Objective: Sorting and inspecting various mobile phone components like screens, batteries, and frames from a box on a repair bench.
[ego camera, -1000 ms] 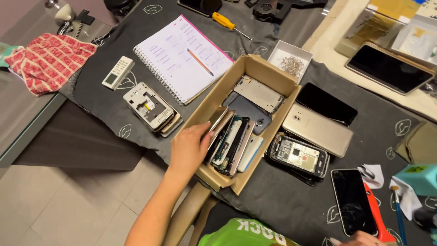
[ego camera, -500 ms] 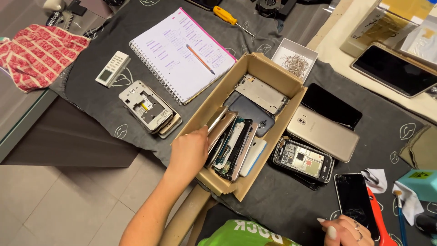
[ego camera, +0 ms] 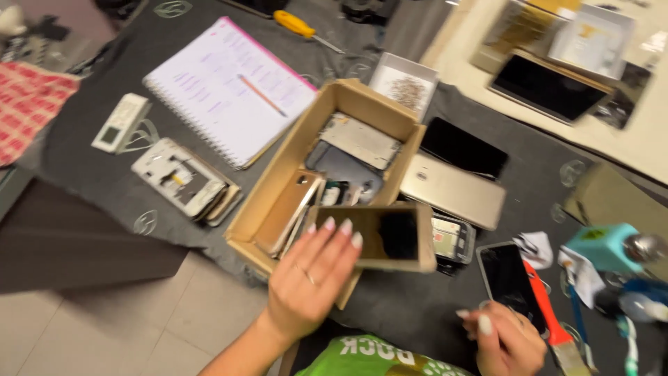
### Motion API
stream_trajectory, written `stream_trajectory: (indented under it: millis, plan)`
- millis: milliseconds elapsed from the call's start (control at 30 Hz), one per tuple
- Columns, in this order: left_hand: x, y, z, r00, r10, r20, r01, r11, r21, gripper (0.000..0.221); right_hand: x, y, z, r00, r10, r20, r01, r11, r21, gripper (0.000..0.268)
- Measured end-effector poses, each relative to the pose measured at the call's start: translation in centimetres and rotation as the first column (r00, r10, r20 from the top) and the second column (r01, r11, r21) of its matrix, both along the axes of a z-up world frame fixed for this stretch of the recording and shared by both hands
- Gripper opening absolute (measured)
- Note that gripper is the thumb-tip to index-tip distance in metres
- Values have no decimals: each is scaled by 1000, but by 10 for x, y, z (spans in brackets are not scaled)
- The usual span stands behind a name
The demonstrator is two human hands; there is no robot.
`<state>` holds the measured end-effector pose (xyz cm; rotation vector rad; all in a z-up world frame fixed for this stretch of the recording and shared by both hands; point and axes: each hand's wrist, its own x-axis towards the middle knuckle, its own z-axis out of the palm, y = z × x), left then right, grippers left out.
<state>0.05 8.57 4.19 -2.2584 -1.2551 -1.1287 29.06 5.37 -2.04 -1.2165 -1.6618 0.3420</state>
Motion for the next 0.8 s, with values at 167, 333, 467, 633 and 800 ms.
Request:
stream_trajectory:
  millis: [167,333,467,633,800]
  plan:
    - [45,-7,-6,962,-269,-48,271,962,28,20,36,0,-11,817,-75,-571,-254,843,-474,54]
    - [84,-15,-37,918,-391,-62,394,919,32,18,57,-10,10,571,-304,-762,-411,698,-586,42]
    - [95,-21,-68,867,-496,-41,492,867,-77,22,62,-10,16,678,-366,-638,-363,588,-723,39]
    - [87,-32,-111,829,-557,-51,533,814,-229,27,68,-18,-25,921,-152,-358,-213,575,-790,39]
    - [76,-37,-135,822,-567,-42,511,769,-385,34,52,-9,-24,1000,-4,6,7,563,-826,37]
